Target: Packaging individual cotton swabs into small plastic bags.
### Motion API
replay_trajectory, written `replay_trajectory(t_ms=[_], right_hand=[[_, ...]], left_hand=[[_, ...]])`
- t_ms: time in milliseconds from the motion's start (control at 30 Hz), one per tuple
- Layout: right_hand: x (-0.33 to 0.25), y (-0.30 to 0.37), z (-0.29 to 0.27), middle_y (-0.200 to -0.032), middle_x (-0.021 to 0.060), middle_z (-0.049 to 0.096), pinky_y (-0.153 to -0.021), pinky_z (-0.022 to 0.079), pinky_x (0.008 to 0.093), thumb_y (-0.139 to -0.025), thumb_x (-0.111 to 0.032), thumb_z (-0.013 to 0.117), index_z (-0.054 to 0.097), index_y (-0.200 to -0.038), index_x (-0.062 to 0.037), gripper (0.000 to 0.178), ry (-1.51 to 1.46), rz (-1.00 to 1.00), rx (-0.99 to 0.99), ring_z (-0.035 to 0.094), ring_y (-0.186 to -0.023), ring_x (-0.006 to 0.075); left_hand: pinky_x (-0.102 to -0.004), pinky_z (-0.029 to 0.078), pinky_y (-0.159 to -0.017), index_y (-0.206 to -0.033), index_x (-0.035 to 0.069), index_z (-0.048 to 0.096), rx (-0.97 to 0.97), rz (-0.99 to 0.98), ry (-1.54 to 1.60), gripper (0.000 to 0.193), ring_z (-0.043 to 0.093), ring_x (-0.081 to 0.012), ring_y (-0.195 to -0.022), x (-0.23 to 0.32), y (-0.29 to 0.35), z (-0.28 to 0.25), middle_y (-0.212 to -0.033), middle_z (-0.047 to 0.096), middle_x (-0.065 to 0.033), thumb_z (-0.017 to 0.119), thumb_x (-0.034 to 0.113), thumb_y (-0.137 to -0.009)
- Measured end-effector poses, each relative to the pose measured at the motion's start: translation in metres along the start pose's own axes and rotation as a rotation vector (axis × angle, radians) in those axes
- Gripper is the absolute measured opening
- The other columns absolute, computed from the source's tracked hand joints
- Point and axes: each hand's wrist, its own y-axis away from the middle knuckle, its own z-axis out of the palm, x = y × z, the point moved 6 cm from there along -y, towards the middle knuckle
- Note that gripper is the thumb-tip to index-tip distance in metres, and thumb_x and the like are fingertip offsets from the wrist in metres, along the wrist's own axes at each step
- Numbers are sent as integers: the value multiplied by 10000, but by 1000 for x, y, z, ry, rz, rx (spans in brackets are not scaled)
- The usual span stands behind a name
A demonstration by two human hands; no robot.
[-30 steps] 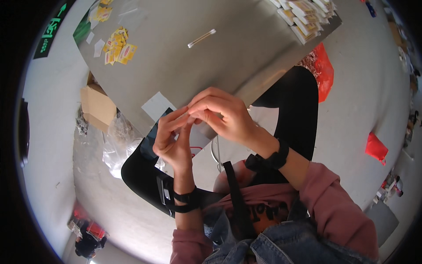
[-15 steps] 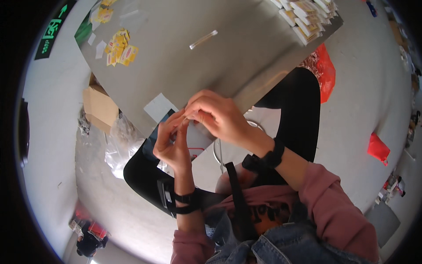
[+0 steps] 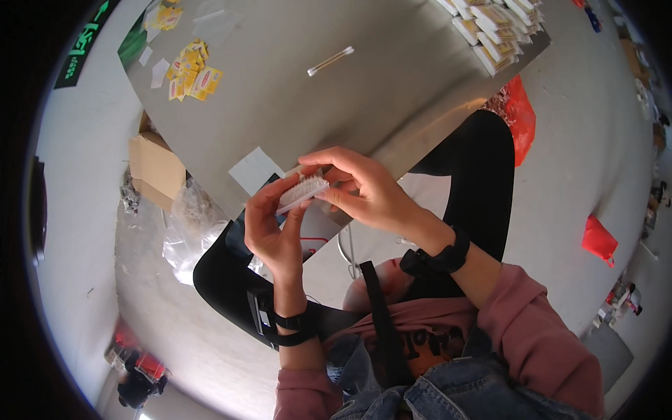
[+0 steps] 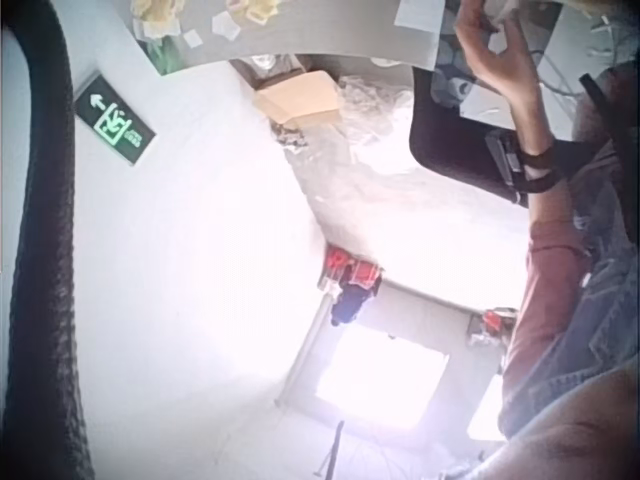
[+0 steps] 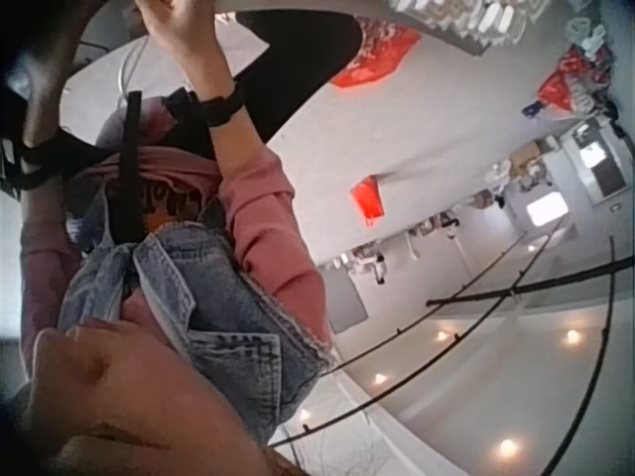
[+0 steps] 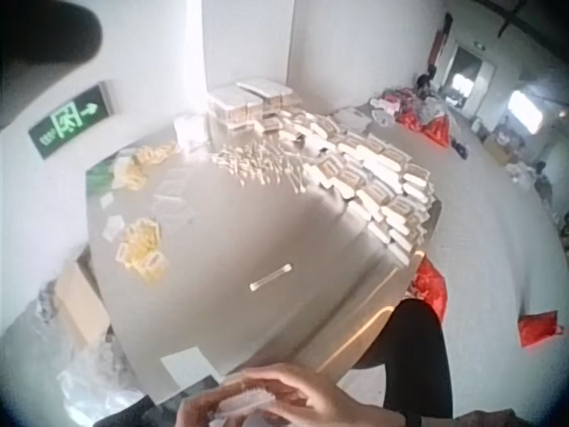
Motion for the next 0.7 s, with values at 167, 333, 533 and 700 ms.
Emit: replay_trajectory(t_ms=[167, 333, 533, 700], right_hand=[[6, 0, -5, -1172, 77, 631, -843, 569, 281, -908, 51, 635, 609, -1232, -11, 331, 17, -22, 14, 657, -1028, 152], [11, 1, -4, -1205, 70, 637, -739, 584, 247, -929, 45, 614, 602, -1231, -14, 308, -4, -35, -6, 668, -1028, 151], [10, 2, -5, -1192, 76, 641, -741, 586, 243, -925, 36, 625, 604, -1223, -13, 302, -28, -21, -5, 669, -1017, 149], [11, 2, -6, -1199, 73, 629, -742, 588, 241, -902, 64, 630, 612, -1217, -17, 325, -25, -21, -23, 664, -1025, 153]], left_hand=[[-246, 541, -717, -1047, -23, 645, 38, -78, 205, 229, 673, -154, -889, -2, 0, -2, -1081, 715, -154, 751, -3, -845], [-214, 506, -600, -1013, -33, 641, 41, -117, 231, 96, 630, -114, -689, 2, 0, 2, -1084, 705, -198, 639, 20, -933], [-216, 510, -607, -1013, -35, 635, 49, -112, 275, 92, 624, -112, -675, 0, 1, 4, -1096, 699, -205, 628, 20, -940], [-238, 540, -649, -1035, -41, 624, 9, -111, 262, 137, 664, -138, -782, -1, 3, 3, -1120, 689, -210, 652, -39, -901]])
